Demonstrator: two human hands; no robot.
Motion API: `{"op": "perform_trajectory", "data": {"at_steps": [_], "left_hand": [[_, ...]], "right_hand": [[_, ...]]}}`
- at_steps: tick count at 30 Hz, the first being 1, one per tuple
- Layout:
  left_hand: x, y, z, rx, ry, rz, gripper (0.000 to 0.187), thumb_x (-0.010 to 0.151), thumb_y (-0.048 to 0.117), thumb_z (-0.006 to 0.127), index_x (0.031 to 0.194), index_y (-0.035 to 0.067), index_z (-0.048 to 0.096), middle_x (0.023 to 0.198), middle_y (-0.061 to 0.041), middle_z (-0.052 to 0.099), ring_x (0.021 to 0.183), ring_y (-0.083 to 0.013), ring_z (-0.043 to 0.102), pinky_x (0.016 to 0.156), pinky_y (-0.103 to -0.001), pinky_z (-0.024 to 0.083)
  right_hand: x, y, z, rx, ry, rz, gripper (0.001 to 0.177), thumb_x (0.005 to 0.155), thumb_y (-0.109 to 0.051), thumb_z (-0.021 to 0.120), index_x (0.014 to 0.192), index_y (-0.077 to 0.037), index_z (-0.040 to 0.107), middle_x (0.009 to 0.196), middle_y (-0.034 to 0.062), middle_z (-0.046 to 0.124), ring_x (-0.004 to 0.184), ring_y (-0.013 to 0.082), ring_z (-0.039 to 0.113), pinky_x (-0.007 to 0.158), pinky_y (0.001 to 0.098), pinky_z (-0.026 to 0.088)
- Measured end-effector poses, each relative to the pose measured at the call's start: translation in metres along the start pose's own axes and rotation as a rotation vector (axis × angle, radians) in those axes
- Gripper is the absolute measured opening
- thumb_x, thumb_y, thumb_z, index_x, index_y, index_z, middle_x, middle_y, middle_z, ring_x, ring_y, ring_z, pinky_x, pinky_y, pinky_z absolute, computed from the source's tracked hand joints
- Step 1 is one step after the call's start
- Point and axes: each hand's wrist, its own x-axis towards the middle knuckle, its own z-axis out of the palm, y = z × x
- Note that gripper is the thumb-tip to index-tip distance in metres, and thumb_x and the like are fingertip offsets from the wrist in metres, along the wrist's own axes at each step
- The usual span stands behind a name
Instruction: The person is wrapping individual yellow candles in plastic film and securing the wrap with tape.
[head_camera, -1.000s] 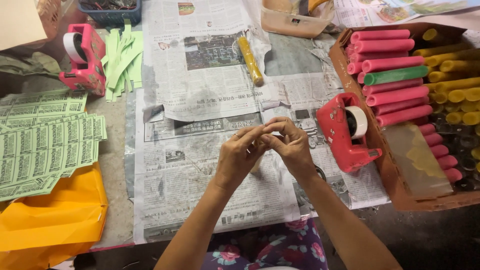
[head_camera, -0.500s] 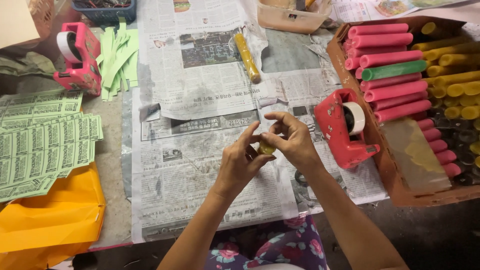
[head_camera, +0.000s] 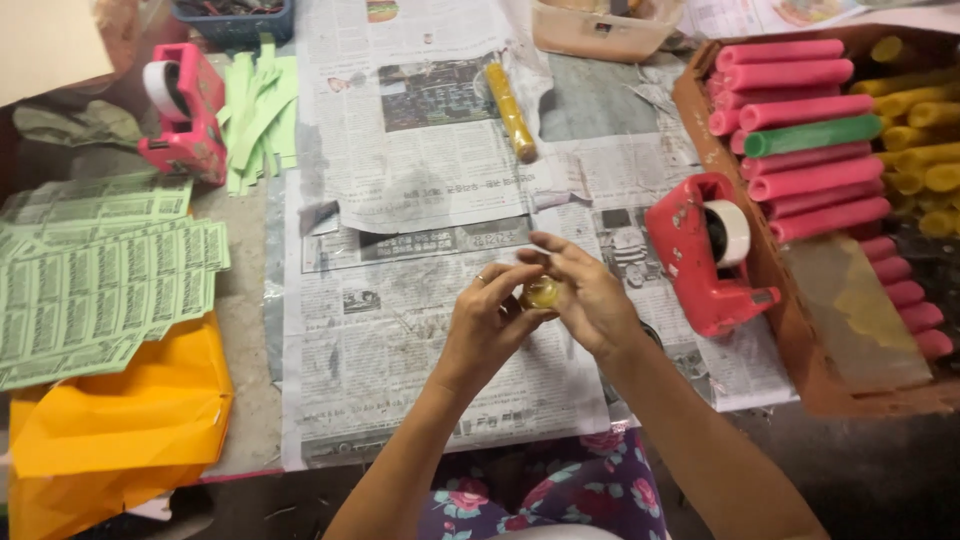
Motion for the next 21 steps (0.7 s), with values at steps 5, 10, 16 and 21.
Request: {"op": "perform_trajectory", "data": {"at_steps": [5, 10, 16, 21], "left_hand": [[-0.003, -0.013, 0.003, -0.076, 0.11, -0.059, 0.047, 0.079, 0.022, 0.088, 0.123, 0.011, 0.072, 0.105, -0.008, 0.07, 0.063, -0.019, 0.07, 0.053, -0.027, 0.057], [-0.006, -0.022, 0.017, -0.063, 0.183, -0.05, 0.052, 0.079, 0.026, 0.088, 0.126, 0.009, 0.071, 0.103, -0.011, 0.074, 0.063, -0.0212, 0.072, 0.051, -0.028, 0.057], [-0.011, -0.017, 0.017, 0.11, 0.293, -0.008, 0.05, 0.083, 0.03, 0.085, 0.123, 0.002, 0.071, 0.099, -0.019, 0.076, 0.083, -0.0368, 0.075, 0.07, -0.041, 0.06], [-0.014, -0.027, 0.018, 0.168, 0.242, -0.048, 0.049, 0.08, 0.037, 0.086, 0.117, 0.008, 0.073, 0.101, -0.014, 0.077, 0.097, -0.0335, 0.075, 0.083, -0.042, 0.06]], "right_hand": [[-0.053, -0.003, 0.028, -0.495, 0.187, -0.327, 0.04, 0.101, -0.005, 0.049, 0.14, -0.003, 0.056, 0.121, 0.0127, 0.068, 0.117, 0.0188, 0.063, 0.099, 0.0312, 0.047], [-0.058, 0.041, 0.014, -0.878, 0.189, -0.51, 0.047, 0.091, 0.008, 0.066, 0.136, 0.001, 0.061, 0.125, 0.0172, 0.067, 0.121, 0.0262, 0.063, 0.099, 0.042, 0.054], [-0.039, 0.048, 0.018, -1.1, 0.189, -0.756, 0.044, 0.083, -0.001, 0.082, 0.124, -0.005, 0.068, 0.11, 0.0085, 0.067, 0.1, 0.0233, 0.07, 0.082, 0.0328, 0.062], [-0.036, 0.039, 0.019, -1.144, 0.152, -0.85, 0.027, 0.079, 0.007, 0.08, 0.101, -0.006, 0.07, 0.089, 0.0075, 0.065, 0.084, 0.0278, 0.072, 0.072, 0.0369, 0.064]]}}
